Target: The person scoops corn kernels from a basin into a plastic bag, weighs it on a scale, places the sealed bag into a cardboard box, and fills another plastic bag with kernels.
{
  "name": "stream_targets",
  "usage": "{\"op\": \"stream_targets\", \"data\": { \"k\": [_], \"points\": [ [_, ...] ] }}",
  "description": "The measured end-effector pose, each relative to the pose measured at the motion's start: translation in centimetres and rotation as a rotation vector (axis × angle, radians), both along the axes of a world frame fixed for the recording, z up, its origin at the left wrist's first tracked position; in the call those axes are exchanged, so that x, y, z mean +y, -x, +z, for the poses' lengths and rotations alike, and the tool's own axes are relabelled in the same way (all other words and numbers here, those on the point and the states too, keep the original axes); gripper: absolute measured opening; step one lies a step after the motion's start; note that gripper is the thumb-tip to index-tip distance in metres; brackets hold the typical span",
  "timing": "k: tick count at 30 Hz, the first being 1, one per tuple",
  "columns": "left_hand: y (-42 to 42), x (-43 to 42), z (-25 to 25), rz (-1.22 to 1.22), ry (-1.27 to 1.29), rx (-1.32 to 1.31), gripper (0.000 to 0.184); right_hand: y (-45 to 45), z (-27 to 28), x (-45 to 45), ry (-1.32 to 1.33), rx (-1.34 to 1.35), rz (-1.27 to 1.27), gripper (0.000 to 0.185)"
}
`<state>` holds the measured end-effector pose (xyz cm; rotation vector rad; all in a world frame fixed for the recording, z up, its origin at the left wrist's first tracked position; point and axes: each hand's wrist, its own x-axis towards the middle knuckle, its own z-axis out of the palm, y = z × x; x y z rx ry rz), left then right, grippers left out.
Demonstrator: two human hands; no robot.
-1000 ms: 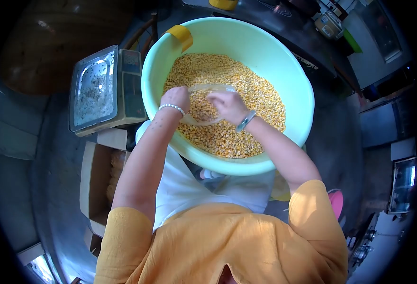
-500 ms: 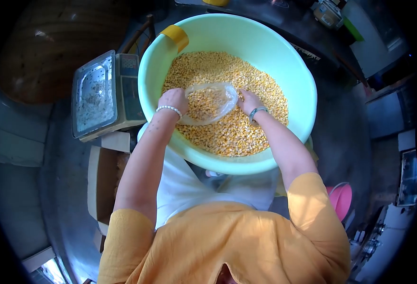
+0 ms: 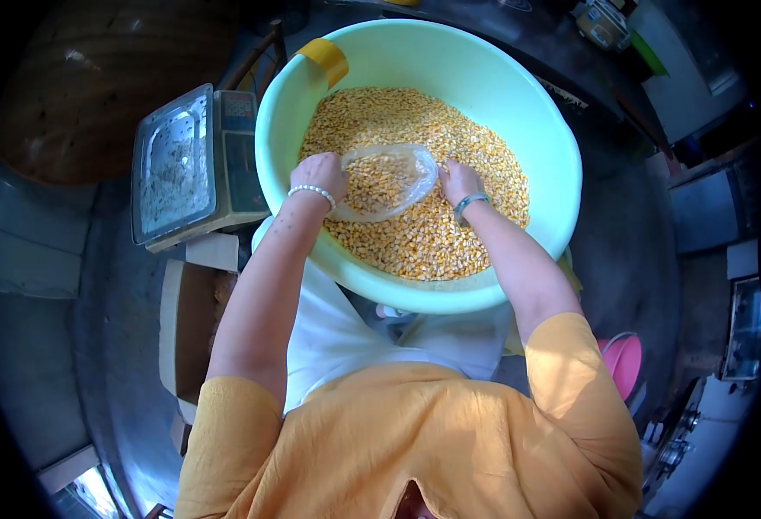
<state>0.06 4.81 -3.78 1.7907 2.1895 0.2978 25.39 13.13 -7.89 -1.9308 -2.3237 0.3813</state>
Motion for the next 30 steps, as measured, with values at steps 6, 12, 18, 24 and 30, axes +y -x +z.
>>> {"op": "stream_targets", "data": {
  "k": [6, 12, 18, 24, 30],
  "points": [
    [-0.2, -0.1, 0.6, 0.011, 0.001, -0.029, 0.027, -0.8, -1.4, 1.3, 0.039, -0.002, 0.016, 0.035],
    [-0.4, -0.2, 1.6, 0.026, 0.052, -0.05, 0.026, -2.8, -1.8, 4.2, -0.028, 0.33, -0.129, 0.037],
    [-0.1, -0.1, 0.9, 0.007, 0.007, -0.06, 0.02, 2.2, 7.2, 0.4, 0.396, 0.834, -0.137, 0.02],
    [-0.1, 0.1, 0.6, -0.004, 0.008, -0.08, 0.019, 10.6, 6.9, -2.4, 0.542, 0.558, 0.148, 0.025],
    [-0.3, -0.4, 1.3, -0.025, 0.027, -0.066, 0.019, 11.3, 1.8, 1.3, 0.499, 0.481, -0.125, 0.021]
  ]
}}
